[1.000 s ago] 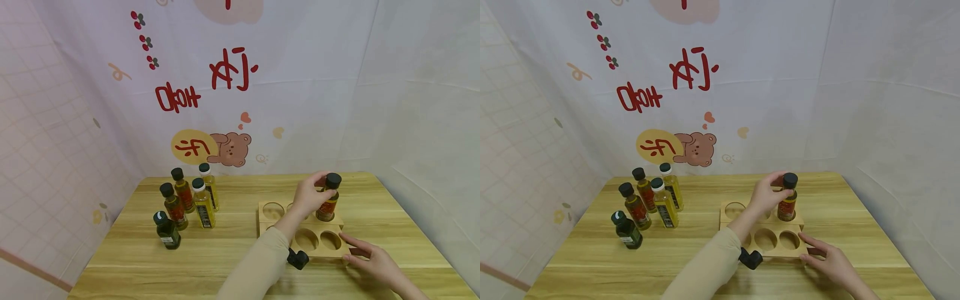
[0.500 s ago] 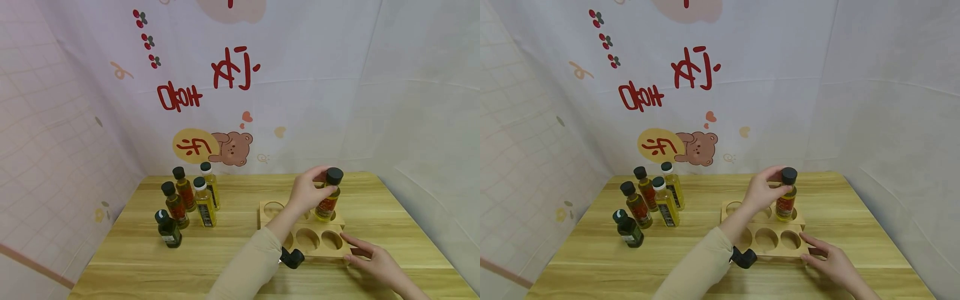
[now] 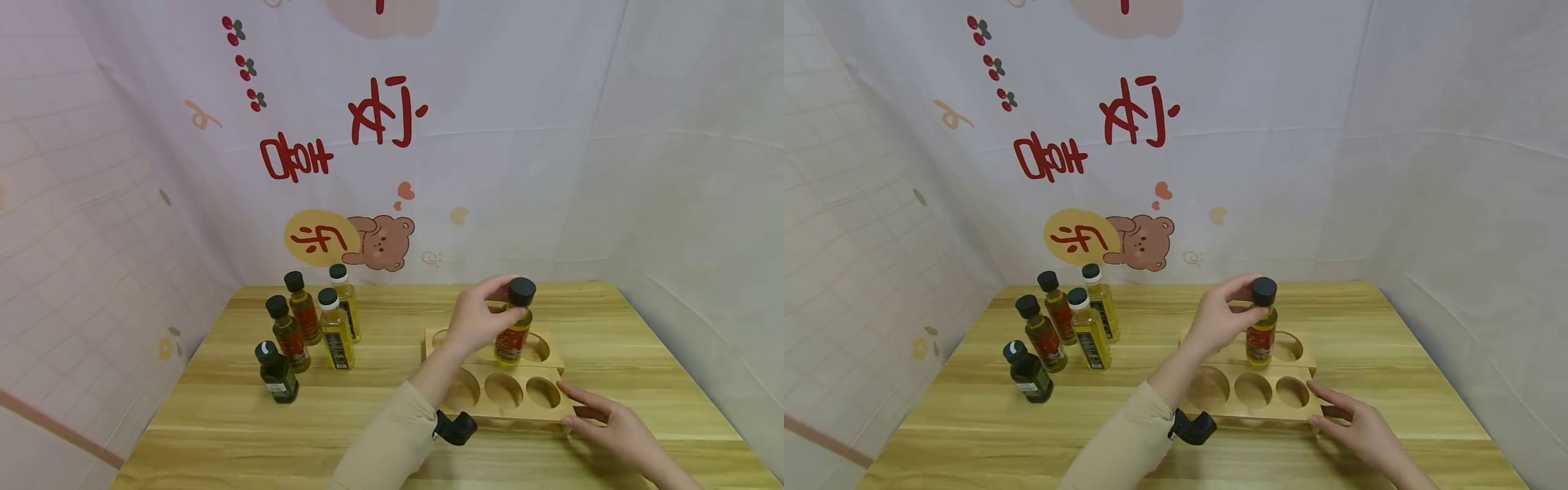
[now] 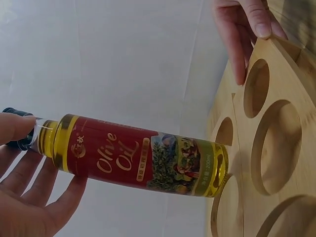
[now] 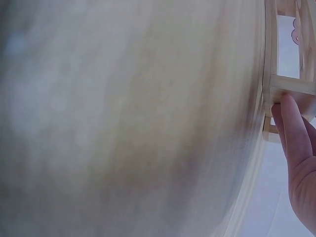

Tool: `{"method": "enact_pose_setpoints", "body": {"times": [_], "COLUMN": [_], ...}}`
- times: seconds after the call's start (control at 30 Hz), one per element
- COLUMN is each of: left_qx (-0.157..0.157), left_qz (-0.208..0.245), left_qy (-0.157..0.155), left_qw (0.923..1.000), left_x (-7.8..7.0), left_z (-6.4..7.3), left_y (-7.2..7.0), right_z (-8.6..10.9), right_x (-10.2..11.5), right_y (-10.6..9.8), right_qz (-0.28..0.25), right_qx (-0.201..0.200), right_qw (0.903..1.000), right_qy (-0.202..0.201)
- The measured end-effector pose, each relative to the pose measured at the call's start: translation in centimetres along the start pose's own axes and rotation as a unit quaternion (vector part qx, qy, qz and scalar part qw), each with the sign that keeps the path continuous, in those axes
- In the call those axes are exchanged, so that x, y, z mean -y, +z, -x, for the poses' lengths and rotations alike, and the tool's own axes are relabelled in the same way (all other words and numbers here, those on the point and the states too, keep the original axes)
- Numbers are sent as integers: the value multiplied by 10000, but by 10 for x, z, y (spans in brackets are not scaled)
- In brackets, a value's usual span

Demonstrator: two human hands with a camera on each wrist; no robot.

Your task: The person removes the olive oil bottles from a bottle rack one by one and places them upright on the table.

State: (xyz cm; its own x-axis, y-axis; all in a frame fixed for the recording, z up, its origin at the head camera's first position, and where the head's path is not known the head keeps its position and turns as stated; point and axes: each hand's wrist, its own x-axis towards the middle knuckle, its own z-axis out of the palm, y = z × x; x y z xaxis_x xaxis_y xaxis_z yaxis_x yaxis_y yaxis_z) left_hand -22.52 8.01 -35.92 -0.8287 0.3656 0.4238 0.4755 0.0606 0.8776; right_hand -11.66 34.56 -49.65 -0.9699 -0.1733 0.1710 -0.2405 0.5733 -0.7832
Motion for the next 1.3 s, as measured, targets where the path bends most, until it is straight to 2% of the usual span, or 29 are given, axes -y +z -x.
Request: {"method": "enact_pose_setpoints", "body": {"times": [0.2,0.4,0.53,0.63,0.77,1.07,1.3], "left_qx": [-124,-265,-344,-391,-475,-655,-867], "left_qz": [122,20,39,16,-137,-324,-365], "left_qy": [130,111,-46,-151,-122,-49,-45], "left_qw": [9998,9996,9994,9991,9987,9973,9956], "left_x": [3,5,-1,2,10,10,23], "left_z": [7,17,26,32,39,61,80], "left_y": [-21,-43,-57,-68,-84,-118,-137], "right_z": [0,2,2,2,2,0,0], "right_x": [-2,-4,-4,-3,-4,-4,-2], "right_y": [0,1,1,1,1,0,-1], "right_qz": [99,129,108,84,-14,-16,20], "right_qx": [-100,-138,-105,-92,-83,-34,-36], "right_qw": [9999,9996,9998,9998,9997,10000,9999], "right_qy": [-88,-205,-153,-150,-219,-83,-96]}}
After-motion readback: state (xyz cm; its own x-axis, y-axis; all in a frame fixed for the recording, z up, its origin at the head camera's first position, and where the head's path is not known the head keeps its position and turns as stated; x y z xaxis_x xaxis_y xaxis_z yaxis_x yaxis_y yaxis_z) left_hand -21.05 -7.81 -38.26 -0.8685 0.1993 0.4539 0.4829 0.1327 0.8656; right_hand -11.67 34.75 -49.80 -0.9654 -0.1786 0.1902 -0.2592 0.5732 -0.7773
